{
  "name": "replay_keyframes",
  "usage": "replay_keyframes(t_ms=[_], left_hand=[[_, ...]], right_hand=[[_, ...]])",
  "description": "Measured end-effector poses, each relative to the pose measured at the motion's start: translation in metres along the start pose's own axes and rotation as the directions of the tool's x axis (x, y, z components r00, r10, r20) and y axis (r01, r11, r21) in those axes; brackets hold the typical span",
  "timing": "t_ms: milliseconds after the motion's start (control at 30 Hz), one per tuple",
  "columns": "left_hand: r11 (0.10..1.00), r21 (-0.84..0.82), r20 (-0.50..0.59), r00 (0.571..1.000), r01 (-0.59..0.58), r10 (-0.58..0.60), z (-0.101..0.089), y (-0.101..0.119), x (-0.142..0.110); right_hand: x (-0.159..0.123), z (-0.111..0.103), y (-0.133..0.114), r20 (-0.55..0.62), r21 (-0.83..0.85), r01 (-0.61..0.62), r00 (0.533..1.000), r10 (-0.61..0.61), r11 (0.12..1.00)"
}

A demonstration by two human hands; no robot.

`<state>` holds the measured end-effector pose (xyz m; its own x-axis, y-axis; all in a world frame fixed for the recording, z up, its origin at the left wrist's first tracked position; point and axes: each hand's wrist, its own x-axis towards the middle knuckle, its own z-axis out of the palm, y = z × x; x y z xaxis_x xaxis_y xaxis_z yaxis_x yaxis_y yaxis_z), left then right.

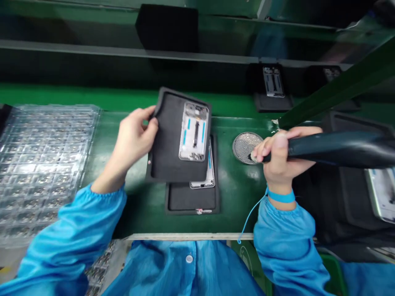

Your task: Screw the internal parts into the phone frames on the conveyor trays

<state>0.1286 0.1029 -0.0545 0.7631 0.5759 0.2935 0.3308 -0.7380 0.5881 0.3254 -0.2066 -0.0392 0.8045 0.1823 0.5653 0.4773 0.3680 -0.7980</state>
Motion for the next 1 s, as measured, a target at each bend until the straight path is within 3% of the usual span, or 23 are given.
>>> replay_keyframes(t_ms=[100,200,267,333,400,500,567,667,800,1000], left_hand=[[0.997,-0.068,-0.11,0.993,0.024,-0.032,0.017,-0.035,0.077],[0.976,-0.182,-0.107,0.985,0.116,-0.137,0.046,-0.057,0.152],[0.94,-0.278,-0.085,0.97,0.198,-0.229,0.065,-0.063,0.183],[0.913,-0.304,-0.058,0.951,0.273,-0.304,0.08,-0.061,0.192],[0.926,-0.232,-0.056,0.947,0.296,-0.317,0.088,-0.051,0.177],[0.984,-0.087,-0.001,0.988,0.156,-0.157,0.087,-0.024,0.119],[0.998,-0.062,0.156,0.988,0.008,0.002,0.081,-0.007,0.074],[0.992,-0.051,0.345,0.93,-0.117,0.127,0.07,0.01,0.024],[0.979,-0.073,0.464,0.862,-0.192,0.204,0.062,0.014,-0.001],[0.976,-0.143,0.506,0.835,-0.164,0.214,0.057,0.029,-0.041]], right_hand=[[0.0,-0.007,0.015,0.032,-0.013,-0.068,0.997,0.068,0.998],[-0.005,-0.007,0.022,0.073,-0.017,-0.129,0.989,0.13,0.992],[-0.007,-0.007,0.025,0.087,-0.019,-0.131,0.987,0.133,0.991],[-0.008,-0.008,0.026,0.1,-0.021,-0.127,0.987,0.128,0.992],[-0.008,-0.009,0.027,0.104,-0.02,-0.121,0.987,0.123,0.992],[-0.008,-0.01,0.027,0.093,-0.024,-0.122,0.988,0.124,0.992],[-0.008,-0.01,0.026,0.08,-0.03,-0.127,0.988,0.129,0.991],[-0.008,-0.009,0.025,0.074,-0.034,-0.139,0.987,0.142,0.99],[-0.009,-0.009,0.025,0.078,-0.031,-0.125,0.989,0.127,0.992],[-0.012,-0.009,0.025,0.108,-0.038,-0.103,0.988,0.106,0.994]])
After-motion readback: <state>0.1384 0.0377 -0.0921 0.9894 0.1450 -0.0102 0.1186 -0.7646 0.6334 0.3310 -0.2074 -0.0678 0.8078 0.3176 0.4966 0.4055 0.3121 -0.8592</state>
